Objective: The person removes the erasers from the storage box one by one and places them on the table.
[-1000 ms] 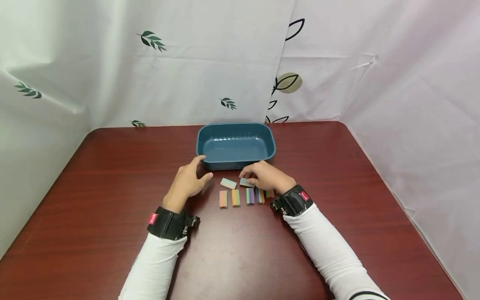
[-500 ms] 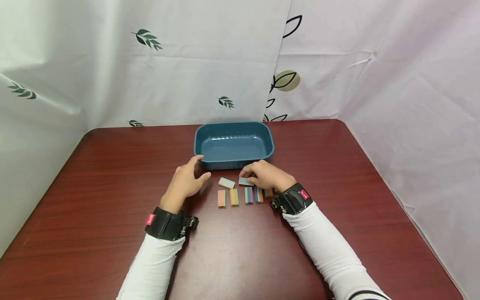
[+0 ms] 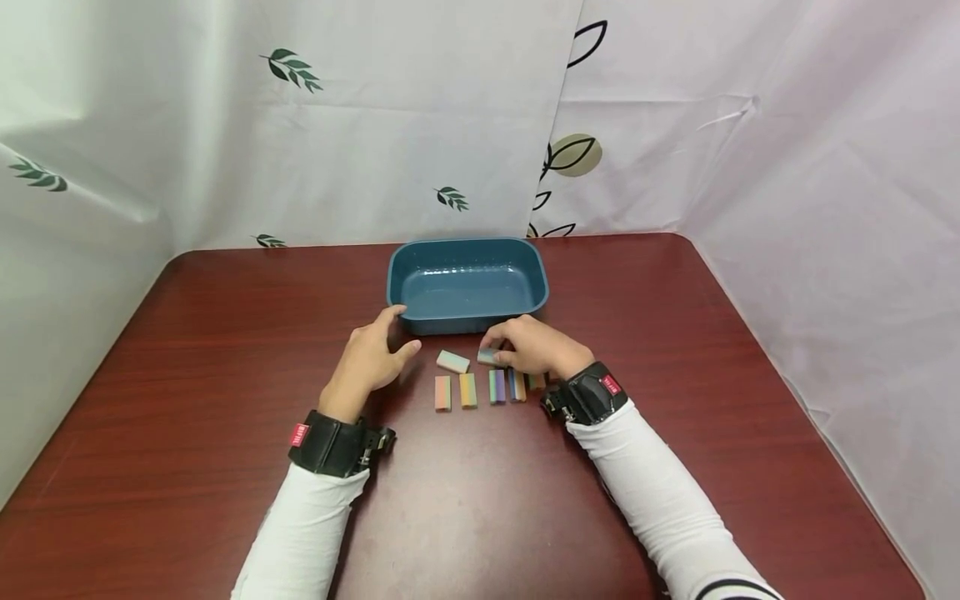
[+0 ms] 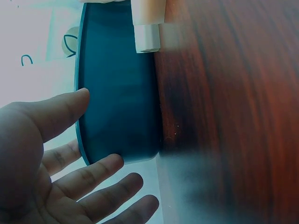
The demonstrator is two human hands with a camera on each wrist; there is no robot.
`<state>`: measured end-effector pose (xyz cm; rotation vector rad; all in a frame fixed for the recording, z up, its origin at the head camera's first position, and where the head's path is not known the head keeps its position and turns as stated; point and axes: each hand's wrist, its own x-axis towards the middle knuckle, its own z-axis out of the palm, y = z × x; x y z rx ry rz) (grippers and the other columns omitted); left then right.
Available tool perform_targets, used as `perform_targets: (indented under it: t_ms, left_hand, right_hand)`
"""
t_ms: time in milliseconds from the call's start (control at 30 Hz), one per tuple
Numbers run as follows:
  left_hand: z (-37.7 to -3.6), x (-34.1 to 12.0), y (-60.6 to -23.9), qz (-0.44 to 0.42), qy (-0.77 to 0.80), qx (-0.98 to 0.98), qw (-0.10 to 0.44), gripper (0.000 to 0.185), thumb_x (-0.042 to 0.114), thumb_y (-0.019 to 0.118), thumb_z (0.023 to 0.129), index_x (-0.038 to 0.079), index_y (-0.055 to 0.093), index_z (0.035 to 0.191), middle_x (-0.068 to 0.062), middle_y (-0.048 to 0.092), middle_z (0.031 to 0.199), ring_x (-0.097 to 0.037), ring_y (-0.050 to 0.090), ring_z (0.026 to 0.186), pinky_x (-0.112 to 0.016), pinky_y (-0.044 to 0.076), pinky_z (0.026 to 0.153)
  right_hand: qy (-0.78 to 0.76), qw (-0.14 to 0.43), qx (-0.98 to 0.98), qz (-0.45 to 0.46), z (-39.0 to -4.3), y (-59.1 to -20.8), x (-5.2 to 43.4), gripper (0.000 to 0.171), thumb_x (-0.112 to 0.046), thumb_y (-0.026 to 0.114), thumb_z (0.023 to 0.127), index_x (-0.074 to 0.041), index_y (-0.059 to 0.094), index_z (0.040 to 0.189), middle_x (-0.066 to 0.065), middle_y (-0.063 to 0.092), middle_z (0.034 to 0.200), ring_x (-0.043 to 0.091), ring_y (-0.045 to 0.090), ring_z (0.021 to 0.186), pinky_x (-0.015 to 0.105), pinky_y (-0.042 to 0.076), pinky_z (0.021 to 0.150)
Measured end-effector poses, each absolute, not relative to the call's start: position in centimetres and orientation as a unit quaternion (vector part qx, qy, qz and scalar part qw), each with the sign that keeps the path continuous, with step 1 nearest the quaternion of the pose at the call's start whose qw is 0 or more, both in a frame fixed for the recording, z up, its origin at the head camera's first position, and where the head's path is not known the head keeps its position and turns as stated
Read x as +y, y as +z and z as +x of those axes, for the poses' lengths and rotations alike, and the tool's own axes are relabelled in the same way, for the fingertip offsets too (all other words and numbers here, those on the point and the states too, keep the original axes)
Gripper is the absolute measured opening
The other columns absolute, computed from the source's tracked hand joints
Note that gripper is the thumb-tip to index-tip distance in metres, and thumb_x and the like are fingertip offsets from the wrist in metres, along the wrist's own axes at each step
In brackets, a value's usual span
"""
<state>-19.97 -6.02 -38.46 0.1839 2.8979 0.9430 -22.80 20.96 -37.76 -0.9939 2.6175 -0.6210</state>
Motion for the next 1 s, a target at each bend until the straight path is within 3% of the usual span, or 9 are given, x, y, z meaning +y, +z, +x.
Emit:
perform_targets:
  t_ms: [400, 633, 833, 1000]
  left_hand:
    - [-19.6, -5.9, -38.4, 0.064, 0.312, 0.947, 0.043, 0.067, 0.029, 0.063, 0.095, 0.011, 0.032, 0.151, -0.023, 0.040, 0.147, -0.042, 0.040, 0.131, -0.058, 0.038, 0.102]
    - [-19.3, -6.4, -38.1, 0.065, 0.310, 0.948, 0.036, 0.066, 0.029, 0.063, 0.095, 0.010, 0.033, 0.150, -0.025, 0.041, 0.146, -0.043, 0.040, 0.131, -0.059, 0.038, 0.101]
    - [-19.3, -6.6, -38.1, 0.068, 0.308, 0.948, 0.036, 0.066, 0.029, 0.063, 0.095, 0.011, 0.033, 0.150, -0.025, 0.042, 0.145, -0.045, 0.038, 0.132, -0.059, 0.037, 0.102]
    - [-19.3, -6.2, -38.3, 0.069, 0.314, 0.946, 0.038, 0.066, 0.029, 0.064, 0.094, 0.012, 0.034, 0.150, -0.024, 0.043, 0.145, -0.042, 0.039, 0.132, -0.058, 0.037, 0.103]
  right_hand:
    - [-0.213, 0.107, 0.905, -0.353, -22.3, -37.0, 21.1, 0.022, -0.011, 0.061, 0.096, -0.010, 0.069, 0.116, 0.001, 0.067, 0.105, 0.010, 0.056, 0.077, 0.031, 0.048, 0.075]
    - [-0.233, 0.076, 0.892, -0.380, -22.1, -36.8, 20.6, 0.022, -0.012, 0.061, 0.096, -0.007, 0.069, 0.116, 0.003, 0.068, 0.110, 0.012, 0.061, 0.088, 0.028, 0.050, 0.075]
    - [-0.270, 0.029, 0.886, -0.376, -22.0, -35.9, 20.5, 0.021, -0.011, 0.064, 0.095, -0.004, 0.069, 0.113, 0.004, 0.069, 0.102, 0.012, 0.062, 0.080, 0.027, 0.051, 0.068]
    - [-0.282, 0.000, 0.890, -0.359, -22.2, -35.1, 20.9, 0.019, -0.011, 0.064, 0.094, -0.002, 0.069, 0.111, 0.005, 0.069, 0.100, 0.016, 0.064, 0.084, 0.030, 0.053, 0.069]
